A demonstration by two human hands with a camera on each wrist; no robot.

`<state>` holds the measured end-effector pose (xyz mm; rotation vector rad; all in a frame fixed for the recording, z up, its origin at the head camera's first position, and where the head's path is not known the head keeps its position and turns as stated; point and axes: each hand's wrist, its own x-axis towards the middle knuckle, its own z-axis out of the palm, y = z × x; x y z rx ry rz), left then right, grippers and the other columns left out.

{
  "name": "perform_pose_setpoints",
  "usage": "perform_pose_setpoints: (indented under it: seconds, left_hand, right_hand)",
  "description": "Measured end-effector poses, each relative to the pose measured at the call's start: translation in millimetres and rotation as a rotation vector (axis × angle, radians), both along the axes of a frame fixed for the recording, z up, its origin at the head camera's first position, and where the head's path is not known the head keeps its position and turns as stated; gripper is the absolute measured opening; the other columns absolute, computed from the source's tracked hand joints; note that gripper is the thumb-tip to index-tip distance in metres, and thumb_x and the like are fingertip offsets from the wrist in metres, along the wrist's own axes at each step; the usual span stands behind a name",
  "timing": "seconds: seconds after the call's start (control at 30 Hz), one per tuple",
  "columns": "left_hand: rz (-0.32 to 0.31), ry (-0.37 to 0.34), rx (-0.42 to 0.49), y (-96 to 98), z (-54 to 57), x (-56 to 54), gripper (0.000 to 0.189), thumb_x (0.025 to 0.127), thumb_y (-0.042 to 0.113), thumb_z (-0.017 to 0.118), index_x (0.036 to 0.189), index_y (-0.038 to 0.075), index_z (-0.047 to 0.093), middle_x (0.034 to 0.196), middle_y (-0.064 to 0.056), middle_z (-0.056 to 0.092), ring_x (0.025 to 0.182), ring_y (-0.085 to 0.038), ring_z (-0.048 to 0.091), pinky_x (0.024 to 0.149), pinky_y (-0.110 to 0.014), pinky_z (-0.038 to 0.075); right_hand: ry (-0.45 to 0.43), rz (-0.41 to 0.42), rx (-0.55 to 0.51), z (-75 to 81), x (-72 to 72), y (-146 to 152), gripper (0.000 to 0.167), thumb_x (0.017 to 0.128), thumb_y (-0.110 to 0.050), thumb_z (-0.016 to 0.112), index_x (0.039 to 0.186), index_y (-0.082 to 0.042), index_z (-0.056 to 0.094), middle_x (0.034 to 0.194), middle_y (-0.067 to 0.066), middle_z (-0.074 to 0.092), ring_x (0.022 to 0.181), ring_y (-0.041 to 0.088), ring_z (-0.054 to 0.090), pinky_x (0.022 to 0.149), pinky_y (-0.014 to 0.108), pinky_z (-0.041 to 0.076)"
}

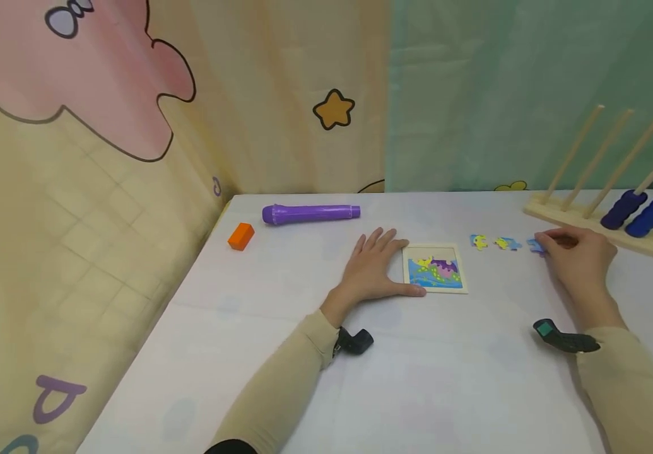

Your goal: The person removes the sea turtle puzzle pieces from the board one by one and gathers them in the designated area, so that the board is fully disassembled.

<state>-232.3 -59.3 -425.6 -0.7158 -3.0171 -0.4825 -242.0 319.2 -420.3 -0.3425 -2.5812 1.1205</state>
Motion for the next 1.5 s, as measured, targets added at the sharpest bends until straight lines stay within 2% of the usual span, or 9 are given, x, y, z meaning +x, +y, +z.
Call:
perform_pose_setpoints:
  seconds: [0.2,0.43,0.57,0.63,0.7,0.83,1.17,1.37,1.5]
  left_hand:
    - [-0.011,-0.020,-0.010,3.3,-2.6,8.8,0.108,0.075,0.085,0.071,0.163,0.032,0.037,0.177,0.001,0.022,0.166,-0.025,0.009,0.135,-0.051,0.006]
    - [-0.003,-0.018,-0.018,0.1,2.6,11.0,0.109,0.075,0.084,0.073,0.163,0.031,0.038,0.176,0.000,0.023,0.165,-0.025,0.009,0.134,-0.051,0.006]
    - [-0.005,-0.007,-0.013,1.9,1.5,6.7,0.108,0.075,0.084,0.072,0.163,0.032,0.037,0.176,0.001,0.022,0.165,-0.025,0.009,0.135,-0.051,0.005]
    - [-0.008,-0.005,-0.008,3.8,1.2,4.6,0.108,0.075,0.084,0.072,0.163,0.032,0.037,0.176,0.001,0.022,0.165,-0.025,0.009,0.135,-0.051,0.005]
    - [-0.006,-0.003,-0.016,5.7,0.9,2.9,0.108,0.075,0.084,0.072,0.163,0.032,0.037,0.177,0.001,0.022,0.165,-0.025,0.009,0.135,-0.050,0.005]
    - [-0.001,-0.004,-0.026,8.9,2.3,1.0,0.109,0.075,0.085,0.072,0.163,0.032,0.036,0.177,0.002,0.022,0.165,-0.024,0.009,0.135,-0.050,0.005]
    - [0.014,-0.010,-0.025,2.1,2.4,2.8,0.109,0.075,0.086,0.070,0.163,0.031,0.037,0.176,0.000,0.023,0.165,-0.025,0.010,0.134,-0.051,0.006]
    - [0.005,0.012,-0.008,-1.2,1.1,1.4,0.108,0.075,0.085,0.071,0.162,0.030,0.039,0.176,0.000,0.024,0.165,-0.025,0.011,0.134,-0.051,0.006]
    - [-0.009,0.008,0.005,-1.1,-0.5,0.5,0.108,0.076,0.085,0.071,0.162,0.030,0.038,0.176,-0.001,0.024,0.165,-0.026,0.010,0.134,-0.052,0.005]
  right_hand:
    - [0.024,-0.030,0.035,-5.8,11.8,-3.2,0.044,0.105,-0.035,0.064,0.125,0.004,0.072,0.082,-0.015,0.057,0.090,0.008,0.046,0.100,0.051,0.025]
    - [0.088,-0.007,-0.010,0.8,9.7,-25.0,0.042,0.103,-0.038,0.066,0.122,-0.002,0.075,0.081,-0.027,0.052,0.080,-0.013,0.041,0.102,0.045,0.026]
    - [0.120,0.061,0.000,8.6,7.5,-43.5,0.042,0.104,-0.038,0.065,0.121,-0.001,0.074,0.098,0.000,0.071,0.080,-0.012,0.045,0.104,0.048,0.029]
    - [0.137,0.087,0.022,11.4,7.8,-54.7,0.039,0.104,-0.036,0.065,0.120,-0.001,0.074,0.108,0.015,0.073,0.084,-0.004,0.051,0.101,0.040,0.037]
    - [0.151,0.112,0.046,12.8,9.6,-67.3,0.037,0.105,-0.033,0.065,0.119,-0.001,0.075,0.112,0.020,0.073,0.089,0.007,0.056,0.089,0.029,0.042]
    - [0.193,0.187,0.059,14.0,13.1,-93.7,0.028,0.103,-0.024,0.068,0.113,0.000,0.076,0.106,0.020,0.074,0.093,0.025,0.062,0.077,0.018,0.041]
    - [0.197,0.362,0.043,8.7,23.6,-147.0,0.017,0.101,-0.017,0.072,0.112,-0.004,0.078,0.102,0.014,0.073,0.089,0.025,0.064,0.074,0.012,0.045]
    - [0.236,0.461,0.100,0.1,26.3,-165.2,0.012,0.098,-0.011,0.075,0.108,-0.006,0.079,0.096,0.009,0.071,0.080,0.021,0.066,0.070,0.023,0.051]
    - [0.281,0.519,0.174,-4.0,30.5,-173.1,0.007,0.095,-0.008,0.077,0.100,-0.004,0.078,0.096,0.009,0.070,0.082,0.021,0.062,0.071,0.034,0.052]
